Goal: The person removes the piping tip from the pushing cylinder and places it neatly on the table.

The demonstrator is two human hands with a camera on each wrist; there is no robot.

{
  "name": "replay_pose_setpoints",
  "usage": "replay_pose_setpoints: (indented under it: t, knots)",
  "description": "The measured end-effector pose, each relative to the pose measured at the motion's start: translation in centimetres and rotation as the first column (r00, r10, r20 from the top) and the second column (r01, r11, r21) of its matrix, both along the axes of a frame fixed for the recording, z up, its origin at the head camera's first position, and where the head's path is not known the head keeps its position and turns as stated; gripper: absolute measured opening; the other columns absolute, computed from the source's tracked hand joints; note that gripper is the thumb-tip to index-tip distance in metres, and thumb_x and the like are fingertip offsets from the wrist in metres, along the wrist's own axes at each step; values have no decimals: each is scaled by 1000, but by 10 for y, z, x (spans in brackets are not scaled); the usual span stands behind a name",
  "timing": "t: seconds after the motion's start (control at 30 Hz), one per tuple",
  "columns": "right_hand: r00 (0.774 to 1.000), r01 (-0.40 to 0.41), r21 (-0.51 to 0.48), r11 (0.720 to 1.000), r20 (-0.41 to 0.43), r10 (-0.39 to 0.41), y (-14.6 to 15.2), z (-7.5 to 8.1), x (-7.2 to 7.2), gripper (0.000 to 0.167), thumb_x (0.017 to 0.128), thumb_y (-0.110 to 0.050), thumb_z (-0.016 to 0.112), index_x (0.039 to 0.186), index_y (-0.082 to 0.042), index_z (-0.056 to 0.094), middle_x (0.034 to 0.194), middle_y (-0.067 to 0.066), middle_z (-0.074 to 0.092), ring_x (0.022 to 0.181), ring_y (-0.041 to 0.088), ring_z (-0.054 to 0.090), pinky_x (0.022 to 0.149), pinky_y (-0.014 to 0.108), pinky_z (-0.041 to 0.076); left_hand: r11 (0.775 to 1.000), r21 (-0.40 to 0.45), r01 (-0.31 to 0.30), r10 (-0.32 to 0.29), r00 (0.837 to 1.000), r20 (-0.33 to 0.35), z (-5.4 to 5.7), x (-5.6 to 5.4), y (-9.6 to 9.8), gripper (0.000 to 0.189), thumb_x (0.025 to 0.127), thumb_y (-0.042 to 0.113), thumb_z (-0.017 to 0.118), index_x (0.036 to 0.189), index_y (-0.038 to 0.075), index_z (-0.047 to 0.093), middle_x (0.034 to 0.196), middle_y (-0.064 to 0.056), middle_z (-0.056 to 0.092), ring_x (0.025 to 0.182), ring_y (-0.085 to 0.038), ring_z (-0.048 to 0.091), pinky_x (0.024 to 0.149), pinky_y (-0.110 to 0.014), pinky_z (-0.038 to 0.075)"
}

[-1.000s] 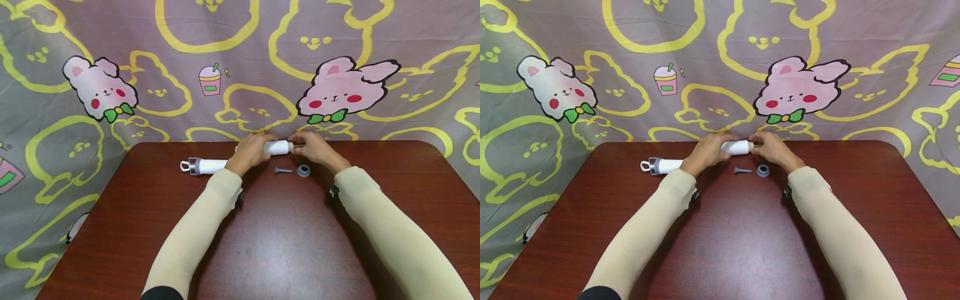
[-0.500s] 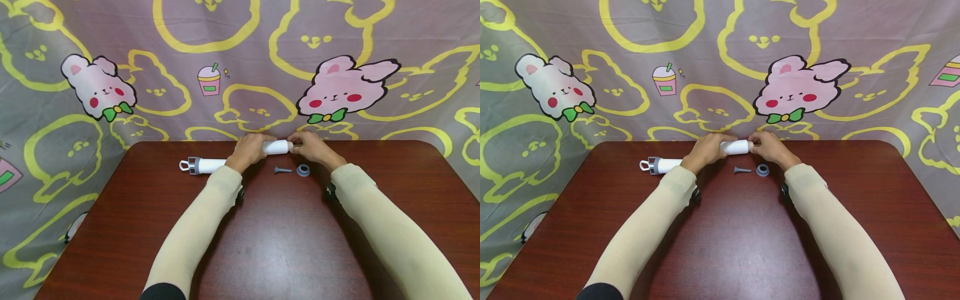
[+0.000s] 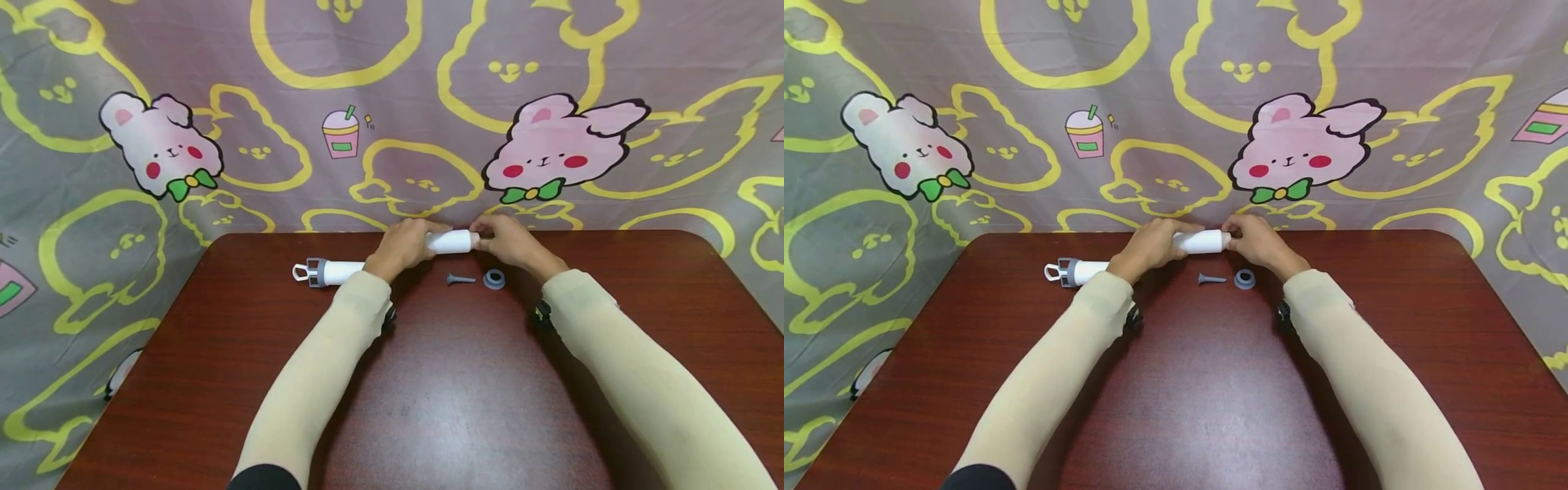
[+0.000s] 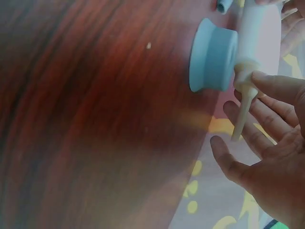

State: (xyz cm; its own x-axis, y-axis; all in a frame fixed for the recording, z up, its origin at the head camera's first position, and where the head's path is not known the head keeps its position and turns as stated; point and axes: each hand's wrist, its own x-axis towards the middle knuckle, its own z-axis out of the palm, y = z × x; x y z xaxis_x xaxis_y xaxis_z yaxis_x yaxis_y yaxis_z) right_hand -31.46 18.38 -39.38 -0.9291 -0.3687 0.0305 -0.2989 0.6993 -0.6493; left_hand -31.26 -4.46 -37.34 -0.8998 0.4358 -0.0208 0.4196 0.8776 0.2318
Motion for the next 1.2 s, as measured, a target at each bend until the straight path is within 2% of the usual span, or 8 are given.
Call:
replay_pose_setpoints:
  t: [0.17, 0.4, 0.6, 0.8, 0.9, 1.1, 1.2]
  knots:
    - [1000, 4, -30, 1000, -18, -4, 3, 7, 9, 23, 100, -6, 68, 121, 4, 68, 123, 26, 69, 117, 40, 64, 102, 56, 50, 998, 40, 39, -39, 999, 0, 11, 5, -5, 56, 96, 23, 77, 147, 41, 60, 153, -2, 59, 123, -26, 63, 97, -45, 54]
    - [999, -14, -59, 998, -32, 12, 8, 21, 28, 27, 101, -12, 69, 125, 1, 67, 129, 22, 66, 120, 38, 65, 105, 57, 52, 992, 74, 104, -102, 994, -27, 23, 17, -15, 56, 96, 26, 78, 147, 42, 60, 147, 0, 64, 117, -24, 64, 98, -44, 53]
    - [999, -11, -98, 995, -35, 8, 13, 33, 47, 28, 100, -17, 72, 124, -3, 69, 123, 18, 69, 114, 34, 66, 104, 56, 53, 976, 109, 187, -180, 981, -72, 33, 30, -20, 56, 95, 23, 79, 146, 39, 61, 141, 4, 68, 113, -20, 65, 95, -41, 54]
    - [1000, -22, -137, 990, -20, 20, 16, 43, 64, 32, 101, -23, 72, 127, -5, 68, 121, 17, 71, 113, 33, 69, 101, 54, 53, 958, 126, 259, -242, 961, -137, 40, 45, -27, 55, 94, 22, 79, 145, 36, 63, 135, 6, 72, 111, -16, 67, 91, -39, 55]
    - [1000, -21, -149, 989, -15, 19, 15, 46, 72, 33, 100, -25, 72, 126, -6, 68, 121, 16, 71, 112, 32, 70, 98, 48, 55, 951, 128, 281, -259, 952, -165, 43, 52, -31, 54, 94, 22, 79, 144, 36, 64, 133, 5, 72, 111, -15, 67, 90, -38, 55]
    - [999, -28, -196, 980, 12, 31, 13, 51, 83, 33, 99, -21, 75, 126, -5, 66, 122, 16, 72, 110, 29, 71, 85, 23, 56, 935, 148, 322, -291, 936, -199, 46, 64, -38, 53, 93, 22, 80, 143, 34, 66, 129, 3, 72, 102, -15, 67, 84, -35, 56]
    - [999, -31, -220, 975, 33, 40, 13, 53, 89, 33, 98, -21, 75, 126, -5, 66, 122, 16, 72, 109, 28, 70, 83, 20, 55, 926, 166, 338, -303, 930, -207, 47, 69, -42, 53, 92, 21, 81, 141, 33, 67, 126, 3, 72, 96, -13, 66, 81, -32, 56]
